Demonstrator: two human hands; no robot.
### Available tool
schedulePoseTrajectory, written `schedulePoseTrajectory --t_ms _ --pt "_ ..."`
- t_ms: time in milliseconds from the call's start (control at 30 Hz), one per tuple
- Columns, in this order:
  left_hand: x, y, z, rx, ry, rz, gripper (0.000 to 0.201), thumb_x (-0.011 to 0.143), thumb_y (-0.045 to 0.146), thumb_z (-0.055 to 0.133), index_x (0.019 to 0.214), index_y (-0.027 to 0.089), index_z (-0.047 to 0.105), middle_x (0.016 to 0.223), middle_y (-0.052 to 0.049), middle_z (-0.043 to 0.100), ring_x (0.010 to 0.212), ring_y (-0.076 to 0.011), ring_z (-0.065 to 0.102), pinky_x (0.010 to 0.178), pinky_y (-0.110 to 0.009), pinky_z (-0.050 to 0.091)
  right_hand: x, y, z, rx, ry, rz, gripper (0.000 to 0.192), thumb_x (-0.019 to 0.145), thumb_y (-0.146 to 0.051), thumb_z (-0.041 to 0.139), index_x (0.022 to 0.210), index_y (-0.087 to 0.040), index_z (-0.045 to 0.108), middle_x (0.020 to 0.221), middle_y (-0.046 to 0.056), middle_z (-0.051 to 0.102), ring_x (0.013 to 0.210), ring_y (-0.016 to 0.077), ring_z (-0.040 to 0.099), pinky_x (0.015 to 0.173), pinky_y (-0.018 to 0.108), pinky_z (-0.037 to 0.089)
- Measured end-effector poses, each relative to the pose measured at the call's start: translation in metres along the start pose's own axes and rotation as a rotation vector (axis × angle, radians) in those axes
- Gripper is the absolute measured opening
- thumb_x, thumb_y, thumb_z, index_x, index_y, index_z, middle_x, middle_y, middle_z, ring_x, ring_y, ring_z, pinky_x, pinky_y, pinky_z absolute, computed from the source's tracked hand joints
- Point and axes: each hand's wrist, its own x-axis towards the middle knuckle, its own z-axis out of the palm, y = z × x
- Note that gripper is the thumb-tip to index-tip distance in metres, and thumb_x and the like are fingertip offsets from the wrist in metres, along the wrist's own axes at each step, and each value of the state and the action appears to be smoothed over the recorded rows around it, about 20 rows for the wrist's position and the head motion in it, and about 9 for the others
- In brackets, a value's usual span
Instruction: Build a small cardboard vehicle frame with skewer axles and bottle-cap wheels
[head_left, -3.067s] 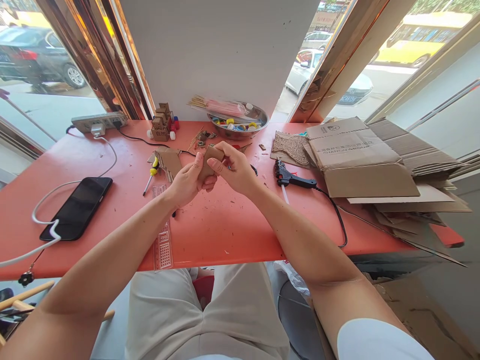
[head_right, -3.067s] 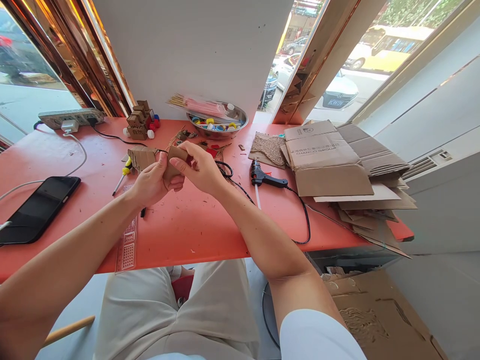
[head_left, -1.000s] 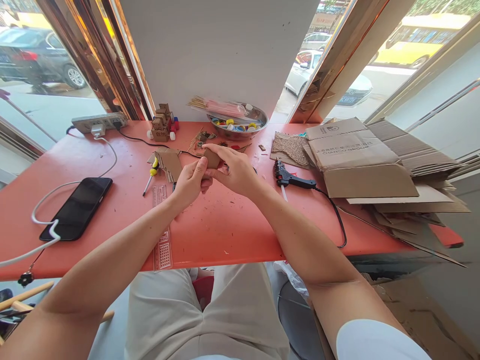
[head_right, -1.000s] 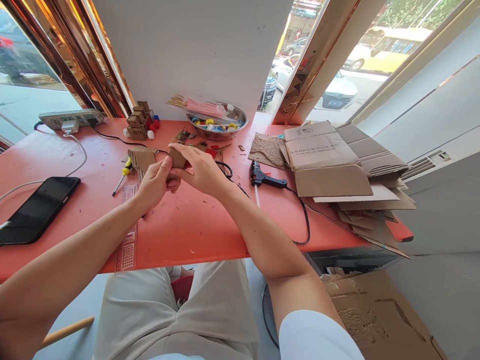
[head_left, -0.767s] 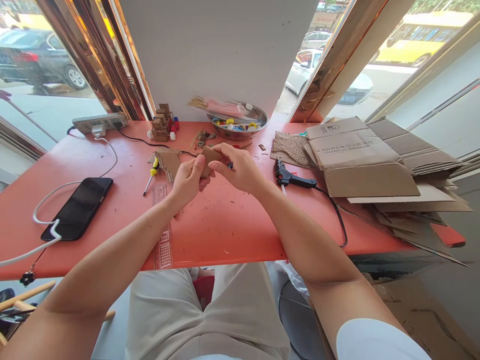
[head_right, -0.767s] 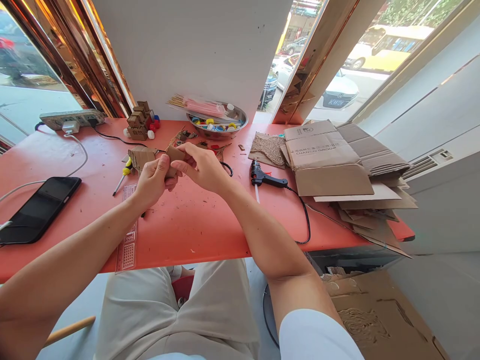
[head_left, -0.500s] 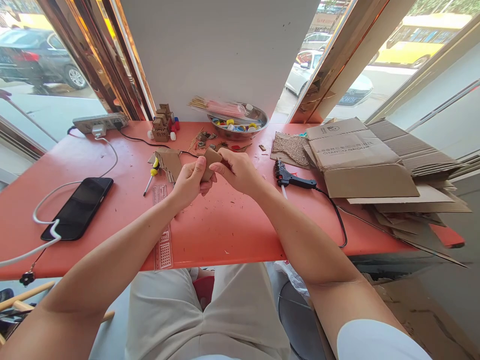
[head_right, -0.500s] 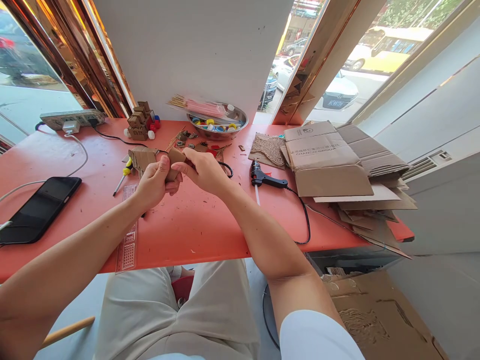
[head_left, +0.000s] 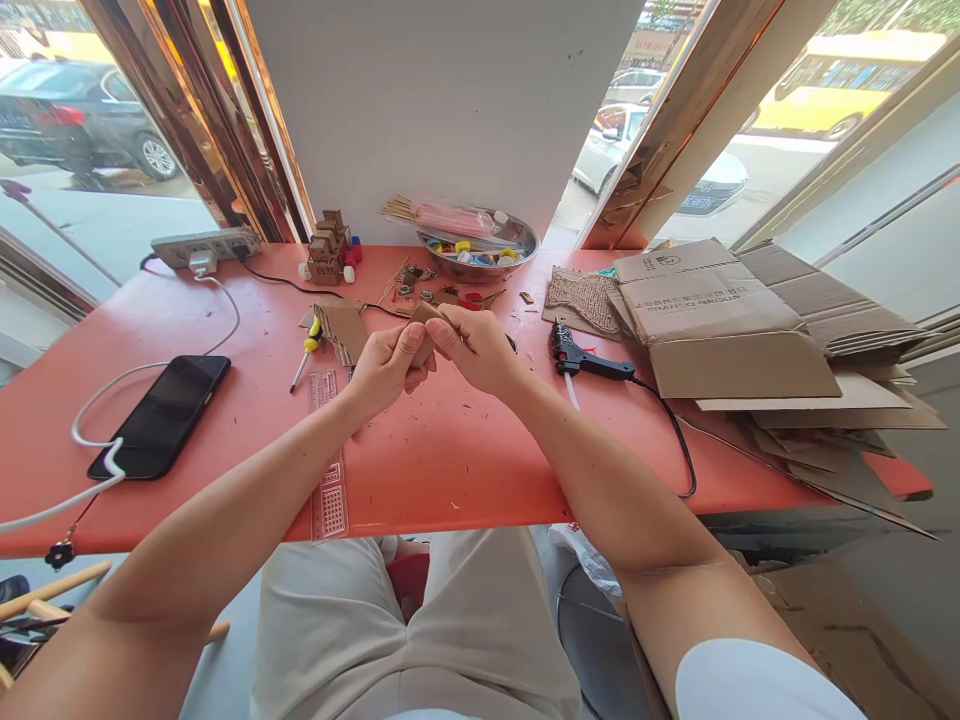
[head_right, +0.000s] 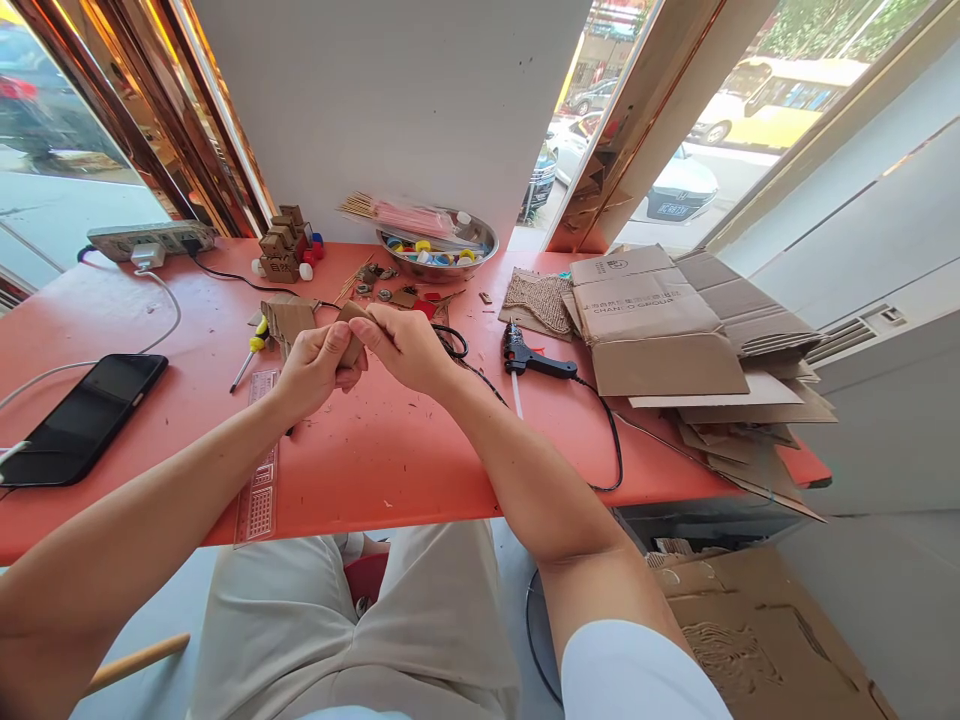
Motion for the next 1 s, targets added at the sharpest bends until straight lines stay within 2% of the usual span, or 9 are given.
schedulePoseTrajectory --t_ms 133,300,533,667,833,900,1000 --pt "-0.0006 0.0004 0.0014 0.008 -0.007 -0.024 0.072 0.076 0.090 0.069 0.057 0.023 0.055 0.039 0.007 0.036 0.035 -0.0081 0.032 0.036 -0.024 0.031 -0.0007 -0.0040 0.0002 0.067 0.006 0.020 0.071 0.098 -0.087 0.038 0.064 -0.025 0.046 0.059 0.000 0.058 0.060 0.0137 0.055 0.059 0.028 0.042" --pt "-0.0004 0.0028 0.0025 0.006 -0.041 -0.028 0.072 0.076 0.090 0.069 0.055 0.023 0.053 0.038 0.007 0.034 0.034 -0.0080 0.031 0.036 -0.024 0.030 -0.0030 -0.0061 0.0001 0.062 0.007 0.028 0.072 0.103 -0.079 0.037 0.063 -0.023 0.055 0.058 0.001 0.056 0.058 0.0134 0.050 0.055 0.027 0.039" --pt "-0.0013 0.0029 0.0029 -0.004 -0.055 -0.048 0.072 0.079 0.089 0.067 0.055 0.023 0.055 0.038 0.006 0.035 0.034 -0.0084 0.031 0.035 -0.024 0.032 -0.0035 -0.0068 0.0035 0.112 0.057 0.087 0.067 0.102 -0.075 0.041 0.057 -0.025 0.044 0.052 -0.001 0.047 0.054 0.0128 0.044 0.052 0.028 0.037" --pt "-0.0020 0.0031 0.0020 -0.012 -0.064 -0.082 0.069 0.087 0.082 0.065 0.055 0.022 0.057 0.037 0.005 0.037 0.033 -0.0084 0.032 0.036 -0.024 0.032 -0.0010 -0.0061 0.0025 0.227 0.008 0.100 0.059 0.100 -0.068 0.047 0.060 -0.025 0.045 0.054 -0.002 0.046 0.053 0.0113 0.042 0.049 0.026 0.037" --pt "-0.0023 0.0035 0.0028 -0.007 -0.153 -0.078 0.074 0.079 0.092 0.064 0.055 0.022 0.057 0.038 0.006 0.034 0.035 -0.0089 0.031 0.037 -0.025 0.030 0.0014 -0.0064 -0.0010 0.285 -0.013 0.140 0.047 0.097 -0.055 0.057 0.064 -0.026 0.040 0.055 -0.007 0.038 0.051 0.0098 0.043 0.047 0.023 0.039" --pt "-0.0026 0.0035 0.0029 -0.008 -0.166 -0.072 0.075 0.079 0.093 0.062 0.056 0.023 0.056 0.038 0.006 0.033 0.035 -0.0090 0.032 0.037 -0.025 0.030 0.0012 -0.0070 -0.0018 0.281 -0.033 0.143 0.045 0.098 -0.051 0.055 0.064 -0.026 0.040 0.054 -0.007 0.040 0.051 0.0101 0.044 0.047 0.023 0.039" --pt "-0.0030 0.0040 0.0023 0.003 -0.160 -0.070 0.075 0.078 0.095 0.061 0.056 0.023 0.055 0.038 0.006 0.033 0.035 -0.0086 0.030 0.037 -0.025 0.028 0.0007 -0.0072 -0.0016 0.248 0.005 0.120 0.043 0.097 -0.045 0.055 0.063 -0.025 0.040 0.054 -0.005 0.043 0.054 0.0105 0.045 0.050 0.022 0.039"
